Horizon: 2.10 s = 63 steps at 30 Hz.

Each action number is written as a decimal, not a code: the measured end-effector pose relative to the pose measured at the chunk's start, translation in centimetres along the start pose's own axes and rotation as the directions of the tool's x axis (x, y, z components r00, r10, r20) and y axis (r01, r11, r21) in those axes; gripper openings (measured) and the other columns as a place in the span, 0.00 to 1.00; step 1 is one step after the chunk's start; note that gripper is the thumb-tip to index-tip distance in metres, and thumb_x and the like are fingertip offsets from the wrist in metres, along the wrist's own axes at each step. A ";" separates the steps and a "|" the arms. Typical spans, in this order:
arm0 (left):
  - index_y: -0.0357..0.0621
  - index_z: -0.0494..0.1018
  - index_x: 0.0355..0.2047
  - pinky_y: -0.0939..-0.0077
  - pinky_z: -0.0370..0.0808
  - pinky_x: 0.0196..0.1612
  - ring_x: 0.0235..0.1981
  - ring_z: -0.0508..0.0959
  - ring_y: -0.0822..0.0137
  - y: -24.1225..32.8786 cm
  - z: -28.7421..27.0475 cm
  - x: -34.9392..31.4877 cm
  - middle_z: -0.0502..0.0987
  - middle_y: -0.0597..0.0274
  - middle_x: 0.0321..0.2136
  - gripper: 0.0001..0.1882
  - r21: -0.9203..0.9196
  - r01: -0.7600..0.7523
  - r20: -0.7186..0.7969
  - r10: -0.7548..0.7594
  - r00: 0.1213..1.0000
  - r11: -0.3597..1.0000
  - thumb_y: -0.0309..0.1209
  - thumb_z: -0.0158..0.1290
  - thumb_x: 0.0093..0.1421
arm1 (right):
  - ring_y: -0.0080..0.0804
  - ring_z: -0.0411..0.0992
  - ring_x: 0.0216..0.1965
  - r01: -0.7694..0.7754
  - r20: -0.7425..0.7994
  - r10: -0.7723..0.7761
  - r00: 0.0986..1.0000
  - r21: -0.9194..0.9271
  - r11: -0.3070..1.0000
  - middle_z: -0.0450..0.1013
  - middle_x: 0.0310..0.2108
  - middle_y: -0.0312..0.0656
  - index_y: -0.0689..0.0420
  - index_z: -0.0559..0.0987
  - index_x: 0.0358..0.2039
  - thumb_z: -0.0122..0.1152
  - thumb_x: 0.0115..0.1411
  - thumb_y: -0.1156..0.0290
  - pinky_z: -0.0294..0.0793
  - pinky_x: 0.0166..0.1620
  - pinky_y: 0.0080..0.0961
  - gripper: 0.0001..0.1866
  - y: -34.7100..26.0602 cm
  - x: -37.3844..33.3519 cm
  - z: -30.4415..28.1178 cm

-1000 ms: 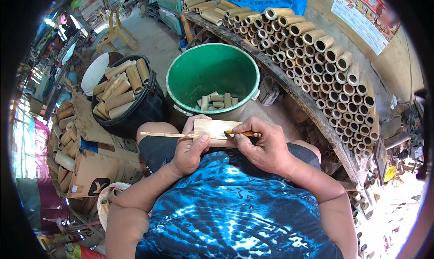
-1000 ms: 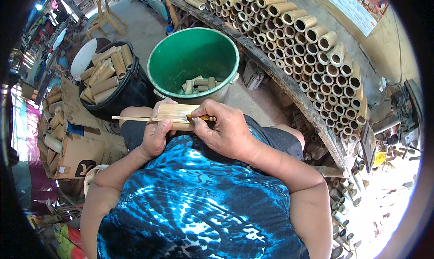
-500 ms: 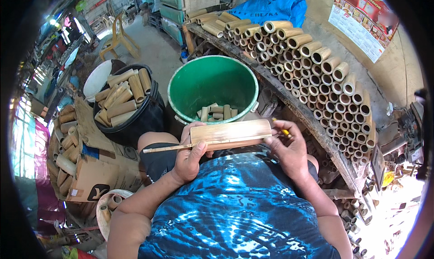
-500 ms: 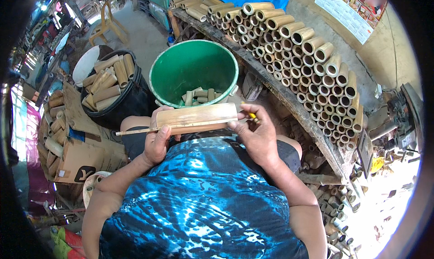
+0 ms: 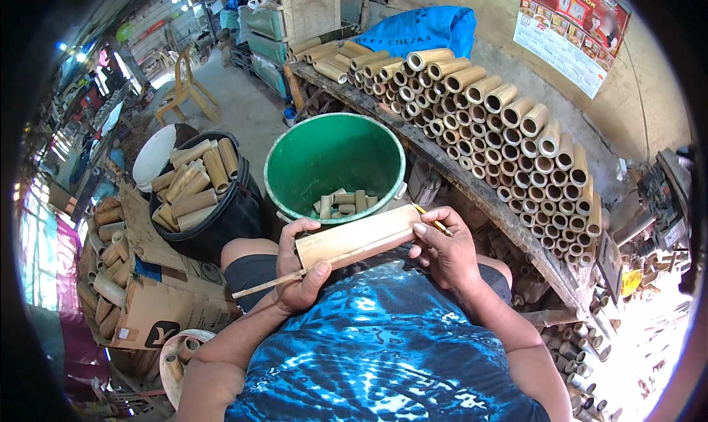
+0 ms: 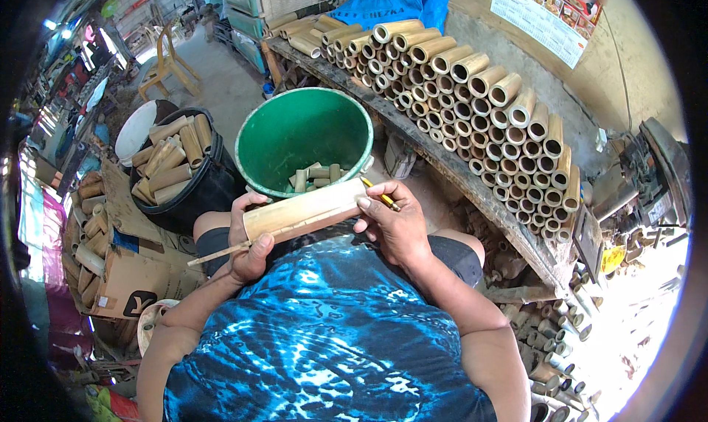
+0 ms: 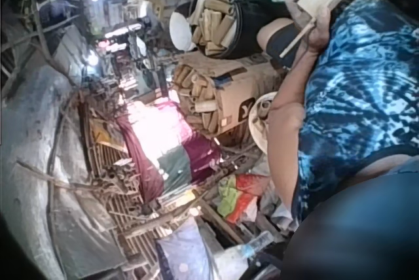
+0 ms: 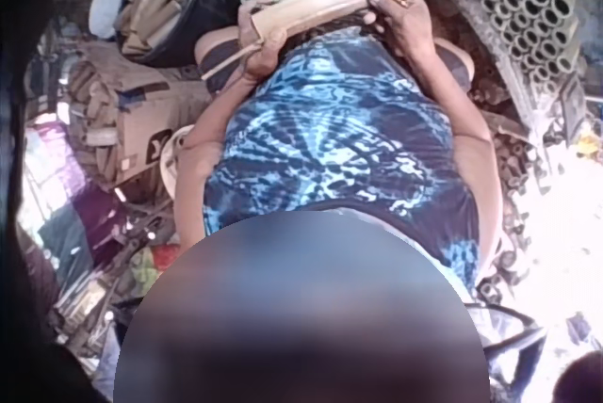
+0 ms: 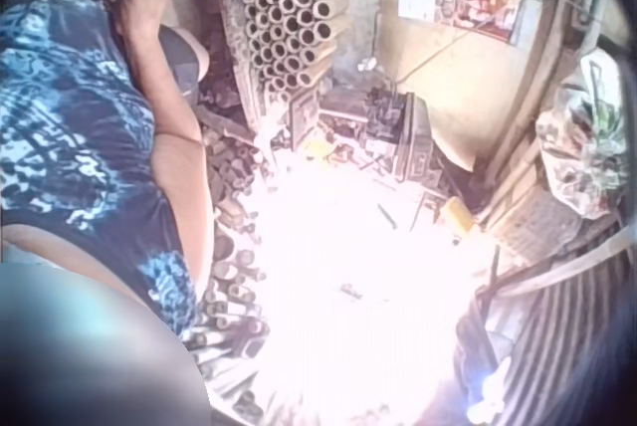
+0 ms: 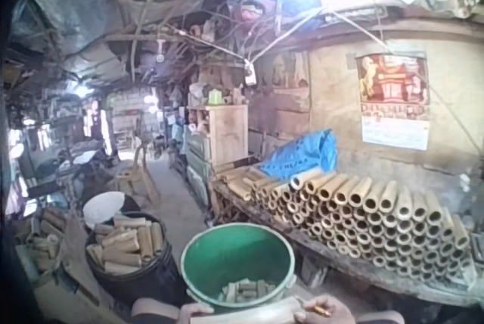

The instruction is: The person repeatedly picks up short bamboo tubes from a green bucket, measures them with a thin stick, and marks them with a pencil. After marking, the person places the tubes on a nearby table.

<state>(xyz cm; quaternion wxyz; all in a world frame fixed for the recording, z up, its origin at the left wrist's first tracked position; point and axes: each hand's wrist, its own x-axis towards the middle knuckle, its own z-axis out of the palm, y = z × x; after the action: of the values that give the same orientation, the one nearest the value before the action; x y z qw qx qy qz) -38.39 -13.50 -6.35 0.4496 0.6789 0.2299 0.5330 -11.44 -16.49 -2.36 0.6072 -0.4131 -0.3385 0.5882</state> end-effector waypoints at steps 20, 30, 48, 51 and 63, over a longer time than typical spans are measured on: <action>0.39 0.57 0.59 0.83 0.67 0.37 0.33 0.67 0.77 0.1 0.6 0.5 0.69 0.62 0.38 0.26 -0.091 0.079 -0.057 -0.084 0.995 0.993 0.39 0.49 0.67 | 0.24 0.77 0.26 0.285 -0.072 -0.299 0.952 -0.159 0.945 0.78 0.28 0.43 0.65 0.77 0.41 0.59 0.66 0.75 0.77 0.28 0.18 0.07 1.0 0.0 0.8; 0.37 0.60 0.56 0.82 0.68 0.36 0.30 0.67 0.78 -0.4 1.0 0.5 0.70 0.62 0.38 0.25 -0.147 0.084 -0.137 -0.104 0.985 0.986 0.42 0.47 0.68 | 0.24 0.77 0.29 0.402 -0.029 -0.431 0.902 -0.307 0.863 0.78 0.33 0.44 0.69 0.77 0.46 0.57 0.67 0.76 0.77 0.34 0.17 0.11 1.9 -0.9 1.2; 0.40 0.62 0.55 0.81 0.67 0.31 0.32 0.69 0.75 -1.6 0.1 -0.2 0.72 0.60 0.40 0.25 -0.320 0.188 -0.139 -0.242 0.960 0.929 0.47 0.44 0.69 | 0.27 0.80 0.34 0.202 0.079 -0.188 0.979 -0.259 0.945 0.77 0.38 0.44 0.67 0.76 0.49 0.55 0.67 0.78 0.81 0.37 0.18 0.11 0.8 -2.2 -0.1; 0.40 0.62 0.55 0.81 0.67 0.32 0.33 0.69 0.75 -1.6 0.2 -0.3 0.72 0.60 0.41 0.25 -0.339 0.206 -0.136 -0.265 0.955 0.918 0.47 0.44 0.69 | 0.26 0.79 0.32 0.210 0.031 -0.208 0.978 -0.158 0.965 0.77 0.39 0.44 0.66 0.73 0.52 0.53 0.68 0.78 0.80 0.35 0.19 0.13 0.7 -1.9 -0.1; 0.39 0.63 0.55 0.82 0.68 0.33 0.33 0.69 0.75 -1.3 -0.2 -1.2 0.71 0.61 0.42 0.24 -0.178 0.293 -0.011 -0.300 0.954 0.939 0.46 0.44 0.69 | 0.15 0.70 0.28 0.202 0.164 -0.145 0.976 -0.426 0.882 0.75 0.30 0.33 0.61 0.78 0.40 0.62 0.63 0.75 0.71 0.33 0.15 0.07 -2.1 -3.1 0.3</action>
<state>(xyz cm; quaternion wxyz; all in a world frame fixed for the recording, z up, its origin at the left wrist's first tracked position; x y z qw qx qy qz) -38.70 -13.73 -8.07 0.5779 0.5842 0.2907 0.4901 -11.08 -19.43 -0.12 0.5255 -0.4693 -0.5364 0.4647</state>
